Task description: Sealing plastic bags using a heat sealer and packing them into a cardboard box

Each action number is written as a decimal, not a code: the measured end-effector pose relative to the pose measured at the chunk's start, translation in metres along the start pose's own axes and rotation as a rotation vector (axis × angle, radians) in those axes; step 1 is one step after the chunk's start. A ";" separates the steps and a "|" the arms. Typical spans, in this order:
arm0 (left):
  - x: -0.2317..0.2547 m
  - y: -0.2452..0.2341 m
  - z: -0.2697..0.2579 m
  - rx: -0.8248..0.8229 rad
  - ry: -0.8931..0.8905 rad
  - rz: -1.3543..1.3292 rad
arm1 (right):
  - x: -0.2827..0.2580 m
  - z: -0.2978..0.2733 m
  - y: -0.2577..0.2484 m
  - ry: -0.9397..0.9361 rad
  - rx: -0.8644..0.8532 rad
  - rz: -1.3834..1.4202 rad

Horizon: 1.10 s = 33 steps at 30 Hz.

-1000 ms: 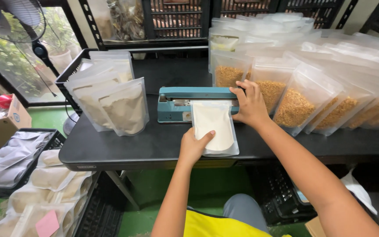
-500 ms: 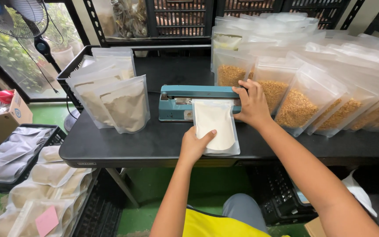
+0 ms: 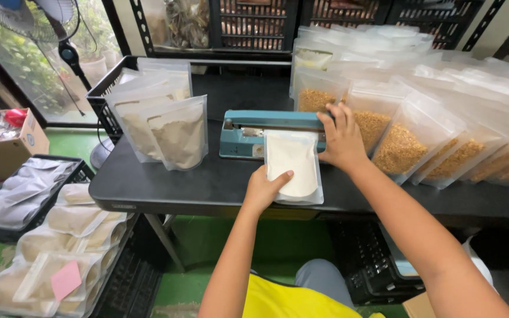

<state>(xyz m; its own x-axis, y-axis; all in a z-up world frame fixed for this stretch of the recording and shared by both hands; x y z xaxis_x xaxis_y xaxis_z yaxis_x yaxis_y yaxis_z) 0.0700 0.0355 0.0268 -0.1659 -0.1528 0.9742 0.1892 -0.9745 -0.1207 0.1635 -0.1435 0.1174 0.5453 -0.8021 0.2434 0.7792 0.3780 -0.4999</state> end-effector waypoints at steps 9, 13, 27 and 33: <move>-0.017 0.003 0.004 0.007 -0.079 -0.390 | 0.010 0.071 -0.031 -0.079 -0.244 -0.046; -0.035 0.000 0.004 -0.071 -0.165 -0.591 | -0.010 0.086 -0.055 -0.133 -0.224 0.112; -0.019 -0.152 -0.041 0.186 0.172 -0.072 | -0.167 0.137 -0.058 -0.083 -0.383 0.764; 0.021 -0.265 -0.111 0.923 0.386 0.294 | -0.249 0.182 -0.039 -0.227 -0.157 0.651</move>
<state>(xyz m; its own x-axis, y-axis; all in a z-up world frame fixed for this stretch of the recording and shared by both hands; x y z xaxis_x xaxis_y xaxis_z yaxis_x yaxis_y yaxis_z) -0.0906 0.2726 0.0579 -0.2607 -0.5644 0.7833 0.9118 -0.4106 0.0075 0.0539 0.1259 0.2273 0.9497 -0.3129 0.0132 0.2283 0.6632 -0.7128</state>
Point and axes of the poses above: each hand's wrist, its own z-axis towards the middle knuckle, its own y-axis out of the palm, x = y × z, the point moved 10 cm from there along z, towards the middle knuckle, and after that the axes turned 5 degrees about y, right-handed, at the moved point
